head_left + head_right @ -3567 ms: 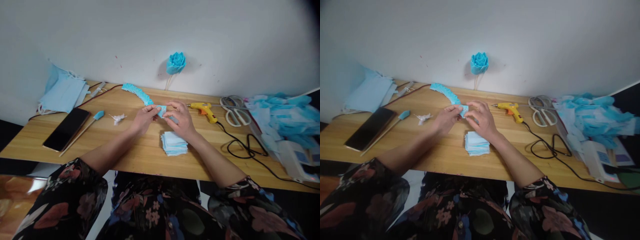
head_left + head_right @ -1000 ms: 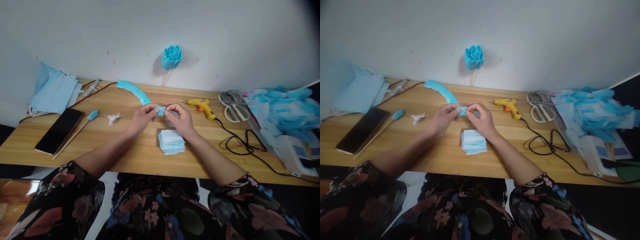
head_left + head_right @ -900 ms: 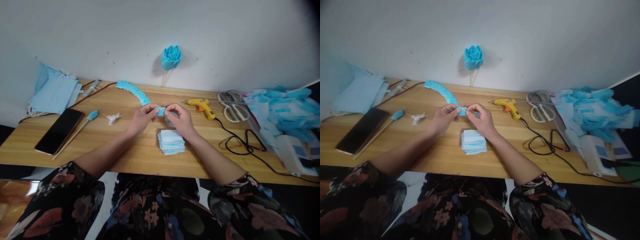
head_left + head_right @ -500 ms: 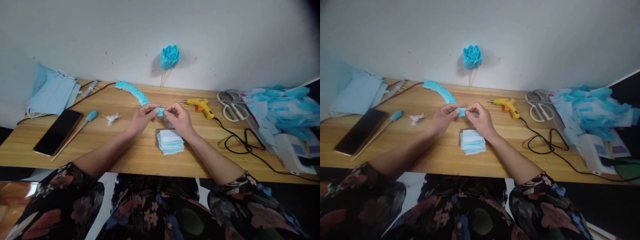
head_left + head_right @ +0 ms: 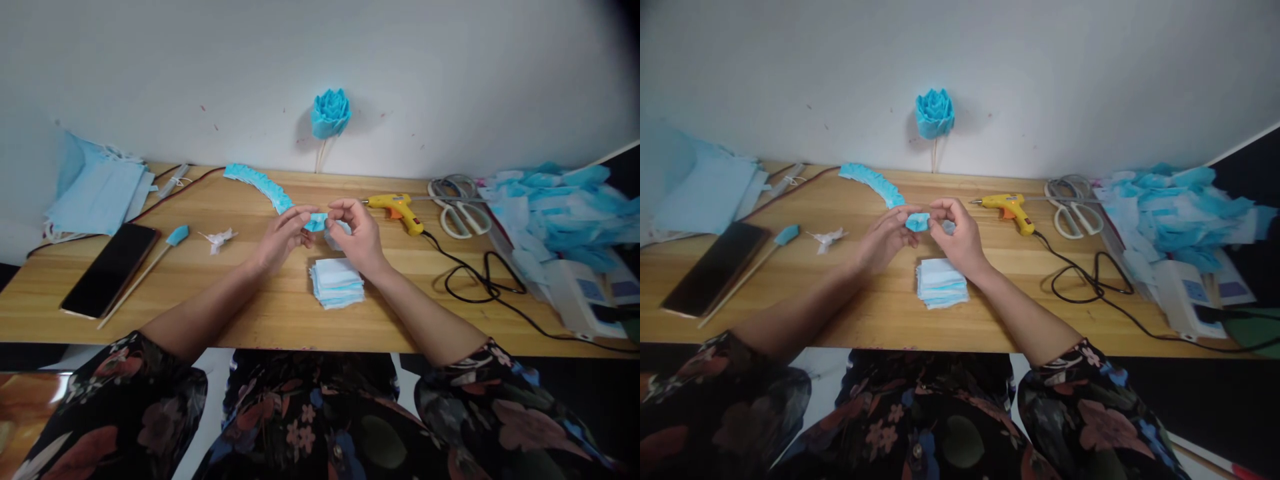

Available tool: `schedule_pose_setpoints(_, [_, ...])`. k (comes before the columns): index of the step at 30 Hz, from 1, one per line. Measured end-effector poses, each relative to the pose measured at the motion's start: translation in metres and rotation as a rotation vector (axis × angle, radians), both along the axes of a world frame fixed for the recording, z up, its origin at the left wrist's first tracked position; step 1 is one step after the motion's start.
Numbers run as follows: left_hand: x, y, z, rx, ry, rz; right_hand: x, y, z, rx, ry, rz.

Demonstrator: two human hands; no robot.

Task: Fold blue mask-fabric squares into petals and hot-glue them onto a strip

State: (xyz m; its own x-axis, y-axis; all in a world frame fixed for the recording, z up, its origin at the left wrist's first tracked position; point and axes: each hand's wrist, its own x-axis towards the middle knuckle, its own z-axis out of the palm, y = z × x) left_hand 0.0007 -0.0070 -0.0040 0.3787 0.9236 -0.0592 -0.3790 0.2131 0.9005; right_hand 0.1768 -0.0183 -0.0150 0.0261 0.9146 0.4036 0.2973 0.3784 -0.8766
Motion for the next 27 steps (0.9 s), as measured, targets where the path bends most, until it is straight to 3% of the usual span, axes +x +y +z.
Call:
schedule_pose_setpoints(9, [-0.0007, 0.0083, -0.0097, 0.073, 0.174, 0.120, 0.0015, -0.0004, 0.0017, -0.015, -0.004, 0.021])
schedule_pose_setpoints(23, [0.0000, 0.0083, -0.0053, 0.203, 0.325, 0.182, 0.0005, -0.0024, 0.0050, -0.029, -0.023, 0.046])
schedule_pose_setpoints(27, [-0.0012, 0.0079, -0.0047, 0.224, 0.295, 0.115, 0.0014, -0.0009, 0.0047, -0.024, 0.013, 0.036])
